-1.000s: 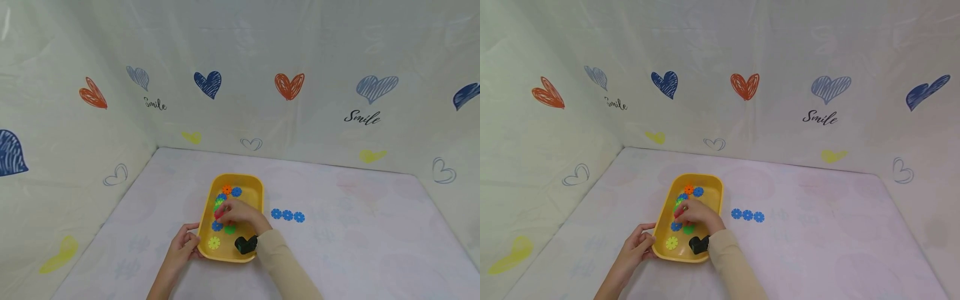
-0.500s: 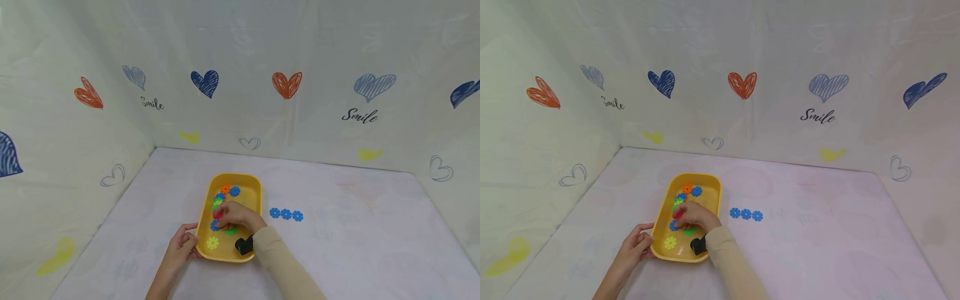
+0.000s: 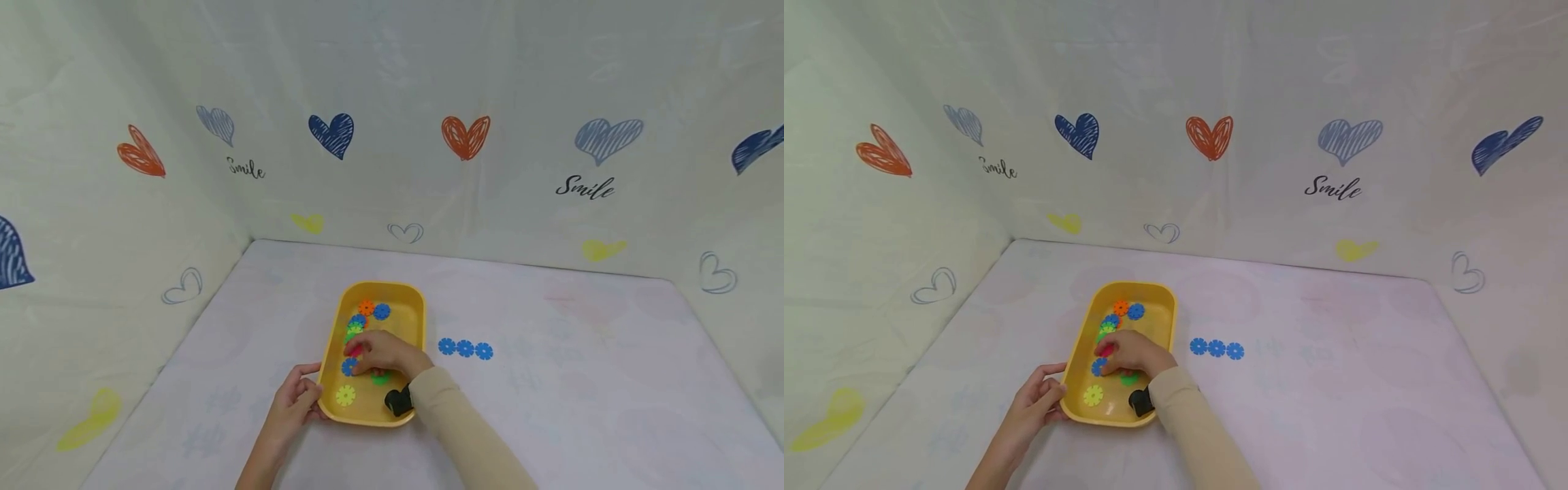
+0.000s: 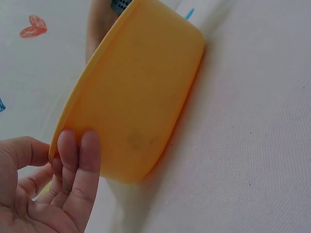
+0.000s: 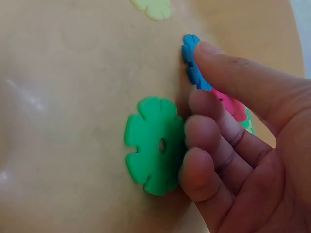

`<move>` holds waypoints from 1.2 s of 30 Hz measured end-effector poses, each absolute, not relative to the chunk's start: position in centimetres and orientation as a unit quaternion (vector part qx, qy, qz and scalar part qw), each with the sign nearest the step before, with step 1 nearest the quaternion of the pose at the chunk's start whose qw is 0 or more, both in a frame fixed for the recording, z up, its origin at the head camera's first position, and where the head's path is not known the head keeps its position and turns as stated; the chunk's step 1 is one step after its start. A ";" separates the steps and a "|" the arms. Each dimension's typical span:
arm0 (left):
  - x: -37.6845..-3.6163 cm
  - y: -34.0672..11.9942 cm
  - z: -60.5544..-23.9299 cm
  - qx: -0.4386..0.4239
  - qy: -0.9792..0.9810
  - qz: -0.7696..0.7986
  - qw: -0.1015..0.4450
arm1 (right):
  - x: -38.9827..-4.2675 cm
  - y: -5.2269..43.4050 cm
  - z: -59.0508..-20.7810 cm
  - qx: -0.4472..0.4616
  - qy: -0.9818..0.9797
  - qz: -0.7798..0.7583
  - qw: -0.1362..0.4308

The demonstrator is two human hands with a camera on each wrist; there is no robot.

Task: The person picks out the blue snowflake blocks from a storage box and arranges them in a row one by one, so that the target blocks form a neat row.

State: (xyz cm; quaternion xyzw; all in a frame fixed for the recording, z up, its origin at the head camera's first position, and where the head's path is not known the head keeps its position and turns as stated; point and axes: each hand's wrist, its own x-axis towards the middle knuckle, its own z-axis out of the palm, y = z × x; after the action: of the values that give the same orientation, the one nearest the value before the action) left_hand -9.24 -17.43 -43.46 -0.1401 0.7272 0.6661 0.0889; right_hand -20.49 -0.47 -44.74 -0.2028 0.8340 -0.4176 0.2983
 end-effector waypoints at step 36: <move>-9.2 -17.6 -43.5 -0.135 0.726 0.668 0.094 | -20.4 -0.7 -44.7 -0.195 0.847 -0.398 0.293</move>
State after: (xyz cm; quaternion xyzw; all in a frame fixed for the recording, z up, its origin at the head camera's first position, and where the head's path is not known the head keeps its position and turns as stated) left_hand -9.24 -17.57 -43.49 -0.1353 0.7260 0.6676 0.0941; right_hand -20.41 -0.66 -44.65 -0.1946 0.8471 -0.3981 0.2933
